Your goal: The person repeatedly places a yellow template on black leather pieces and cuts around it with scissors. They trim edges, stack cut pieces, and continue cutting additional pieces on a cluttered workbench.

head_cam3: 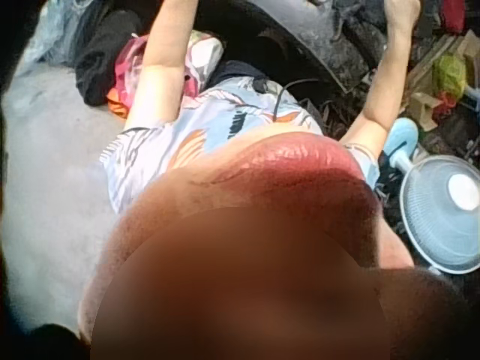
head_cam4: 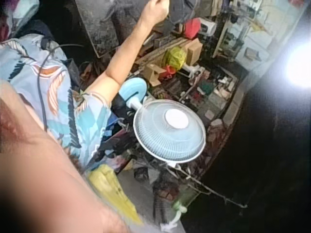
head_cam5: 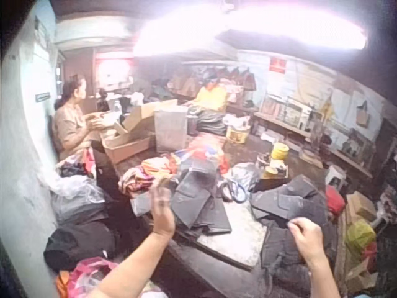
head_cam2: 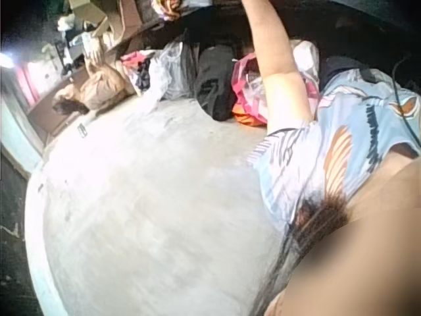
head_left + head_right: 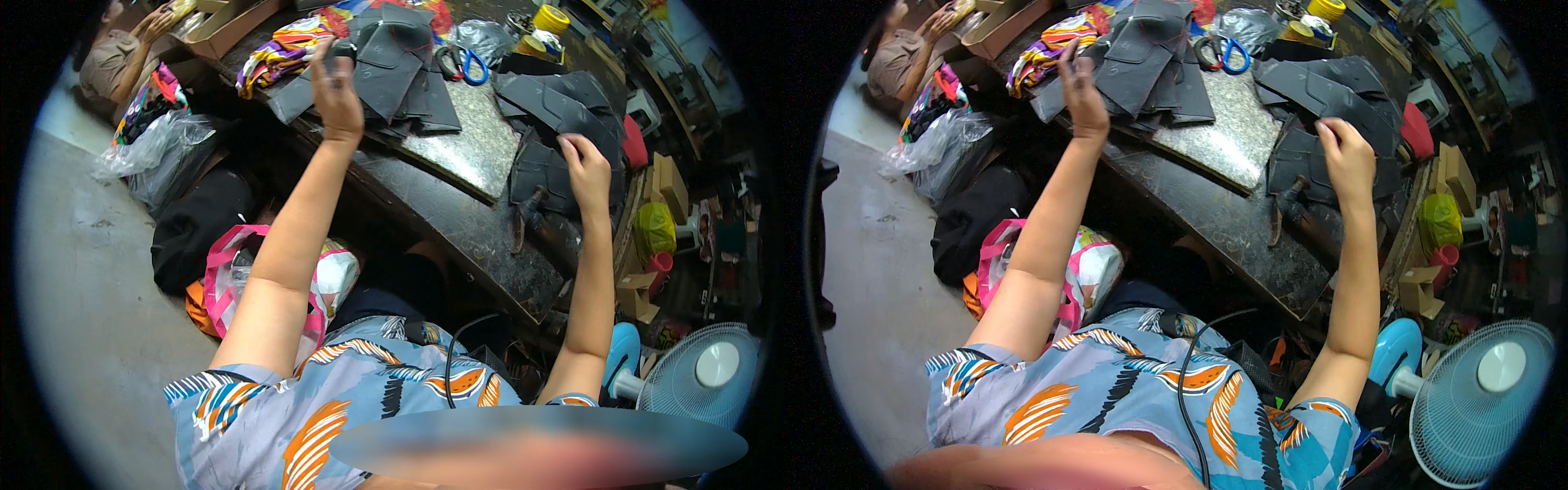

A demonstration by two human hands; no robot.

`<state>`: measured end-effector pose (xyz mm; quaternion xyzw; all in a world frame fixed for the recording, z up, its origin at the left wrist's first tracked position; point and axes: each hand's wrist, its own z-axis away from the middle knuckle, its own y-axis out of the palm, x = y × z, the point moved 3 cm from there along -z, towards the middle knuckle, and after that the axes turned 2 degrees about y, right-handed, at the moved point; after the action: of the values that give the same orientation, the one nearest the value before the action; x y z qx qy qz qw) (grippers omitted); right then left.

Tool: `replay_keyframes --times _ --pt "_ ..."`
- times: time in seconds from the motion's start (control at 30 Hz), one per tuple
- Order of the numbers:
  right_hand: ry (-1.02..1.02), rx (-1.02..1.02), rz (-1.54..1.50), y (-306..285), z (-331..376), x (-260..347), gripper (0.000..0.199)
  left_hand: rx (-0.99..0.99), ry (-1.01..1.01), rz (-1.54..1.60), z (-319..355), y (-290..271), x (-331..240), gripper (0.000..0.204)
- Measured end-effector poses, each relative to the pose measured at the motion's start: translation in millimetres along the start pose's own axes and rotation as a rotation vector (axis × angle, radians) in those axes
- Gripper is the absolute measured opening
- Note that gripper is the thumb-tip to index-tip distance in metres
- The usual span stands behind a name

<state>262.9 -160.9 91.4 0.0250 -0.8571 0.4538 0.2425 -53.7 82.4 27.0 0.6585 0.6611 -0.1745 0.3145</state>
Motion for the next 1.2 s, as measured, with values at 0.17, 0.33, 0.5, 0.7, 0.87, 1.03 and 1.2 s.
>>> replay_keyframes --times 0.17,0.33,0.5,0.7,0.87,1.03,1.2 --pt "-0.166 0.084 -0.162 102 -88 44 0.025 0.472 0.06 -0.643 34 32 -12 0.056" --pt "0.068 0.168 0.147 191 -155 49 0.044 0.356 0.192 -0.7 47 31 -7 0.055" --pt "0.248 0.35 0.379 214 -180 36 0.051 0.355 0.337 -0.734 46 31 -19 0.062" --pt "0.286 0.25 0.101 197 -192 22 0.041 0.54 0.3 -0.887 23 41 -43 0.071" --pt "0.507 0.253 -1.231 165 -158 16 0.018 0.557 0.395 -0.946 -18 61 -47 0.043" --pt "0.546 0.401 -1.081 152 -107 45 0.017 0.477 0.3 -0.75 -30 84 -22 0.039" --pt "0.586 0.436 -1.082 175 -74 82 0.03 0.565 0.342 -0.863 -9 79 -21 0.049"
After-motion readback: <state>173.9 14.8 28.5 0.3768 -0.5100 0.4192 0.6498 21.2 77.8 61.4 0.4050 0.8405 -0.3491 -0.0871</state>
